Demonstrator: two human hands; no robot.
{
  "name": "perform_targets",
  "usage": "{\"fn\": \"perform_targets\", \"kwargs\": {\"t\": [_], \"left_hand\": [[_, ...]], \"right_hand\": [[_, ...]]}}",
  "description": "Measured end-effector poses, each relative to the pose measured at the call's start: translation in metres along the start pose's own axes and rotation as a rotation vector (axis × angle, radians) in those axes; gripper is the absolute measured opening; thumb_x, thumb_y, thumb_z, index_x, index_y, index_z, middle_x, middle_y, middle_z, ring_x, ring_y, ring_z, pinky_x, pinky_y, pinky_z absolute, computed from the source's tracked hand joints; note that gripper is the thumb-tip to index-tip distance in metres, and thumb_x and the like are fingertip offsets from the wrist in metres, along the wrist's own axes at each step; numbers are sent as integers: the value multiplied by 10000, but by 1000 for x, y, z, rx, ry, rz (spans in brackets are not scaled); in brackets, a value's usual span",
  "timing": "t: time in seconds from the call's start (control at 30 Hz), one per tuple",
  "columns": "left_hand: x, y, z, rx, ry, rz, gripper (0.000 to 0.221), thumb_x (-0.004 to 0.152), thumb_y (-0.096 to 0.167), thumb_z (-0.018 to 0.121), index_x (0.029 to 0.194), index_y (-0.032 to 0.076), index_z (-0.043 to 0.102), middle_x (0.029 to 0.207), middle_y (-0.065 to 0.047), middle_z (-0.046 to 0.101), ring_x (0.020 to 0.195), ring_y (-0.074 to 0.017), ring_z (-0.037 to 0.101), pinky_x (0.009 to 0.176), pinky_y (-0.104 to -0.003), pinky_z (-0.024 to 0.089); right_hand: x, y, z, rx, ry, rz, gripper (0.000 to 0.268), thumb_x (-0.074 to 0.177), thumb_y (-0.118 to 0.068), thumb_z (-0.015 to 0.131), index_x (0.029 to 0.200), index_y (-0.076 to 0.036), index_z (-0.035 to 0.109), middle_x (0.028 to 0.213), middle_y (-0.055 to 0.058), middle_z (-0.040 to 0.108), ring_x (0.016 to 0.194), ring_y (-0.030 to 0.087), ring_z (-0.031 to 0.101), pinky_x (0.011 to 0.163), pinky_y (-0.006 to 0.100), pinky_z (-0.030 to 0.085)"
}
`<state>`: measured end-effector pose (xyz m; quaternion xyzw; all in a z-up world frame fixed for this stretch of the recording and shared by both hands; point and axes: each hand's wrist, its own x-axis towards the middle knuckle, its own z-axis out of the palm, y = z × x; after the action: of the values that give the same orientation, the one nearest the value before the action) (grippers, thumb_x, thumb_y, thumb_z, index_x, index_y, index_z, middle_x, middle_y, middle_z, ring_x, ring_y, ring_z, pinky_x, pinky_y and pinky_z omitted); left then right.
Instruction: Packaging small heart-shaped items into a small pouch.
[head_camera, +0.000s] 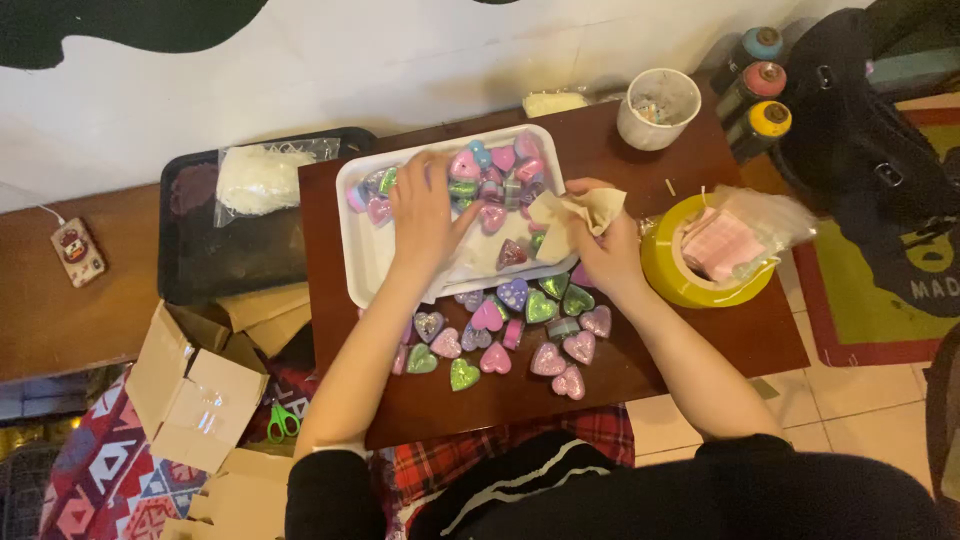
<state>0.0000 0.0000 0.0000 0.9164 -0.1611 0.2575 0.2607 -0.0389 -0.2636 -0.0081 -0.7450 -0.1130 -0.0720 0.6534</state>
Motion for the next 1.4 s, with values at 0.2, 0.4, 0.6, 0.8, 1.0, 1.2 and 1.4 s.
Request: {"fn": "perform_targets", "kwargs": {"t": [0.2, 0.4, 0.6, 0.8, 1.0, 1.2, 1.4], "left_hand": [[16, -18, 21, 101, -46, 52, 542, 854, 303, 816, 1330, 131, 622, 1287, -68, 652, 1204, -305, 531, 964, -482, 346], [-12, 49, -19, -351, -180, -27, 523, 791, 267, 839, 1264, 182, 633, 1184, -19, 674, 1128, -228, 601, 1029, -442, 350], [-26, 70, -30, -387, -83, 152, 563, 758, 266, 897, 1255, 197, 642, 1250, -41, 661, 1224, -267, 598, 1048, -436, 361], [-44, 63, -27, -616, -77, 125, 565, 830, 281, 863, 1312, 151, 599, 1266, -51, 642, 1214, -263, 600, 1085, -396, 400], [-45, 73, -21, -482, -196, 203, 556, 840, 344, 850, 1300, 139, 616, 1247, -44, 666, 1192, -233, 616, 1057, -431, 350], [-42, 60, -15, -370, -89, 11, 542, 852, 322, 848, 1304, 127, 622, 1257, -50, 681, 1222, -240, 623, 1032, -422, 338], [-43, 60, -15, -450, -91, -44, 558, 806, 284, 873, 1281, 134, 620, 1224, -37, 683, 1191, -230, 629, 1031, -412, 360]], "right_hand": [[-2, 10, 2, 43, -27, 1, 396, 1014, 43, 569, 1402, -19, 523, 1216, 66, 653, 1102, 107, 623, 935, 260, 507], [-5, -23, 4, 617, -244, 484, 558, 1034, -256, 437, 1565, -133, 317, 1344, 59, 594, 1167, 172, 630, 934, 332, 559], [-15, -19, 19, 762, -382, 494, 556, 1093, -331, 327, 1591, -84, 313, 1445, 78, 546, 1245, 284, 584, 980, 413, 476], [-19, 39, 7, 871, -178, 273, 376, 1091, -273, 388, 1415, -84, 364, 1393, 164, 587, 1344, 296, 561, 1167, 457, 441], [-27, 56, -4, 812, -334, 323, 527, 1131, -365, 356, 1498, 10, 410, 1406, 149, 593, 1292, 285, 571, 1134, 468, 425], [-11, -26, 7, 704, -425, 543, 596, 972, -327, 426, 1526, -109, 407, 1477, 30, 545, 1362, 185, 513, 1137, 407, 368], [-18, 43, 2, 714, -435, 408, 407, 1125, -258, 489, 1429, 6, 546, 1391, 117, 614, 1273, 247, 596, 1100, 486, 488]]}}
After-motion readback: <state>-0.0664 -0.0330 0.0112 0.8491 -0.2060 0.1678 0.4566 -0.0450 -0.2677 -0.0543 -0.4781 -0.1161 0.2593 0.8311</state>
